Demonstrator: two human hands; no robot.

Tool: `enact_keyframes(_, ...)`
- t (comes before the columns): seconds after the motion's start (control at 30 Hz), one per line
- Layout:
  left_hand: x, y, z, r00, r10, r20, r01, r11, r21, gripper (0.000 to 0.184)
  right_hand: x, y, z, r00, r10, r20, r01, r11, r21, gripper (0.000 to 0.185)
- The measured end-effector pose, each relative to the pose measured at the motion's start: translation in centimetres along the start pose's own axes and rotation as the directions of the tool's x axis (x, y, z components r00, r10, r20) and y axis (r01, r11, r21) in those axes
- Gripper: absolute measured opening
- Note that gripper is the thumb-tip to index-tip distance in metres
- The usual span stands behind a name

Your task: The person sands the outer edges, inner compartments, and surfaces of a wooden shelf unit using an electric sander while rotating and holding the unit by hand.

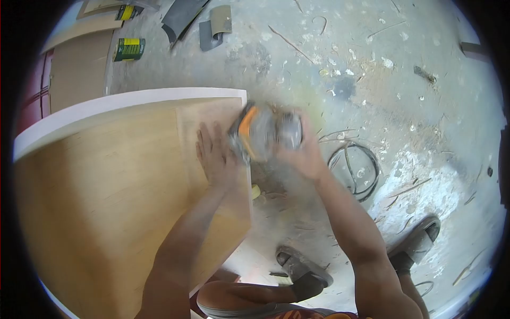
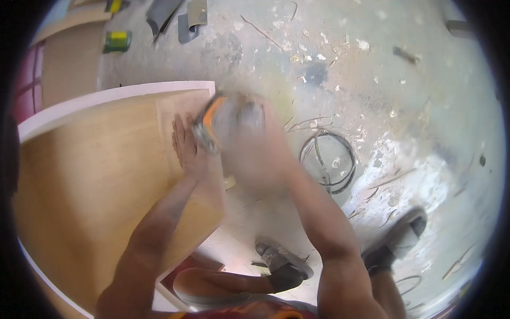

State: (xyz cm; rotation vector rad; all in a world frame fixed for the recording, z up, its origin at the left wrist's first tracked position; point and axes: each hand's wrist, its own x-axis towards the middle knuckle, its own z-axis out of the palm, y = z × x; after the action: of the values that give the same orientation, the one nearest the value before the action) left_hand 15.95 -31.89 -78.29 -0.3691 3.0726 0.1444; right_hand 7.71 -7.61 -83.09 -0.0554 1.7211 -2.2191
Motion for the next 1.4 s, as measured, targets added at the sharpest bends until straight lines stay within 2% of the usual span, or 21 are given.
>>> enact_keyframes(0.03, 0.0, -0.3, 0.2, 1.000, 0.013, -0.007, -0.013, 0.999, 0.030, 0.075, 1.5, -0.7, -0.2, 0.980, 0.198, 0.035, -0.201, 0.952, 0.231, 0.086)
enact_keyframes(0.17, -0.1, -0.4, 0.3, 0.999, 0.026, -0.019, -0.025, 0.999, 0.042, 0.075, 2.0, -1.5, -1.0, 0.953, 0.292, 0.085, -0.303, 0.887, 0.348, 0.085)
enact_keyframes(0.2, 0.0, -0.7, 0.3, 1.000, 0.009, 0.000, -0.009, 0.999, 0.032, 0.076, -0.1, 0.3, -0.6, 0.996, 0.049, 0.073, -0.058, 0.990, 0.126, 0.084)
enact_keyframes(0.27, 0.1, -0.5, 0.2, 1.000, -0.003, 0.024, 0.003, 1.000, 0.018, 0.078, -0.8, 0.1, -0.6, 0.975, -0.190, 0.113, 0.202, 0.974, -0.105, 0.082)
enact_keyframes(0.3, 0.2, -0.5, 0.4, 1.000, -0.003, 0.013, 0.002, 1.000, 0.028, 0.075, -0.4, 0.4, -0.6, 0.996, -0.051, 0.072, 0.052, 0.999, -0.005, 0.081)
enact_keyframes(0.37, -0.2, -0.5, 0.2, 1.000, -0.007, 0.019, 0.006, 0.999, 0.049, 0.074, 1.3, -0.5, -0.4, 0.993, 0.109, 0.046, -0.113, 0.987, 0.112, 0.081)
enact_keyframes(0.43, 0.0, -0.2, 0.2, 1.000, -0.009, -0.001, 0.009, 0.999, -0.031, 0.078, 5.0, -1.4, -1.1, 0.987, 0.135, 0.081, -0.156, 0.921, 0.357, 0.081)
enact_keyframes(0.47, -0.1, -0.1, 0.3, 1.000, -0.004, 0.003, 0.004, 0.999, -0.035, 0.078, 4.7, -0.8, -1.2, 0.988, 0.137, 0.074, -0.155, 0.922, 0.354, 0.081)
enact_keyframes(0.53, 0.1, -0.2, 0.1, 1.000, -0.012, -0.003, 0.012, 0.999, -0.032, 0.078, 4.7, -0.3, -0.9, 0.999, -0.024, 0.021, 0.022, 0.996, 0.082, 0.079)
enact_keyframes(0.67, -0.2, -0.8, 0.4, 1.000, 0.012, -0.010, -0.011, 0.999, 0.035, 0.076, 4.4, -3.1, -0.1, 0.990, -0.139, 0.005, 0.139, 0.990, 0.021, 0.079)
enact_keyframes(0.73, -0.4, -1.7, 0.7, 1.000, 0.017, 0.016, -0.017, 1.000, 0.012, 0.084, 4.9, -5.3, 0.5, 0.959, -0.283, 0.031, 0.283, 0.959, -0.014, 0.080)
enact_keyframes(0.77, -0.4, -2.0, 0.8, 1.000, 0.019, 0.011, -0.019, 1.000, 0.021, 0.084, 5.1, -6.2, 0.5, 0.957, -0.288, 0.030, 0.289, 0.957, -0.006, 0.080)
enact_keyframes(0.87, -0.4, -2.3, 0.6, 0.995, 0.003, 0.102, -0.004, 1.000, 0.006, 0.085, 5.2, -6.6, 0.1, 0.910, -0.404, 0.096, 0.414, 0.901, -0.132, 0.080)
enact_keyframes(0.93, -0.1, -1.5, 0.9, 1.000, -0.010, -0.008, 0.010, 1.000, -0.016, 0.082, 5.6, -4.9, -0.3, 0.977, -0.205, 0.051, 0.208, 0.976, -0.070, 0.079)
enact_keyframes(0.97, -0.1, -1.2, 0.8, 1.000, -0.016, -0.017, 0.016, 1.000, -0.018, 0.082, 5.7, -4.8, -0.7, 0.976, -0.211, 0.060, 0.215, 0.974, -0.071, 0.079)
enact_keyframes(1.03, -0.2, -1.1, 0.4, 0.999, 0.042, -0.027, -0.042, 0.999, -0.001, 0.080, 5.7, -5.3, -1.1, 0.996, 0.023, 0.089, -0.027, 0.999, 0.046, 0.079)
enact_keyframes(1.07, -0.2, -1.1, 0.5, 0.998, 0.033, -0.044, -0.033, 0.999, 0.011, 0.080, 5.8, -5.9, -0.7, 0.994, 0.008, 0.105, -0.014, 0.998, 0.054, 0.079)
enact_keyframes(1.17, -0.5, -1.9, 0.4, 0.998, 0.035, -0.049, -0.033, 0.999, 0.037, 0.077, 6.1, -8.9, 0.3, 0.984, -0.130, 0.123, 0.128, 0.992, 0.022, 0.078)
enact_keyframes(1.23, -0.5, -1.9, -0.2, 0.982, -0.039, 0.184, 0.024, 0.996, 0.084, 0.077, 6.4, -11.7, 1.3, 0.848, -0.511, 0.140, 0.528, 0.840, -0.125, 0.079)
enact_keyframes(1.37, -0.8, -1.9, 0.1, 0.986, -0.078, 0.151, 0.077, 0.997, 0.010, 0.075, 7.5, -16.7, 1.9, 0.802, -0.566, 0.193, 0.584, 0.810, -0.054, 0.081)
enact_keyframes(1.4, -0.6, -1.4, 0.1, 0.996, -0.045, 0.071, 0.044, 0.999, 0.016, 0.075, 7.7, -17.4, 1.5, 0.814, -0.560, 0.155, 0.575, 0.814, -0.075, 0.081)
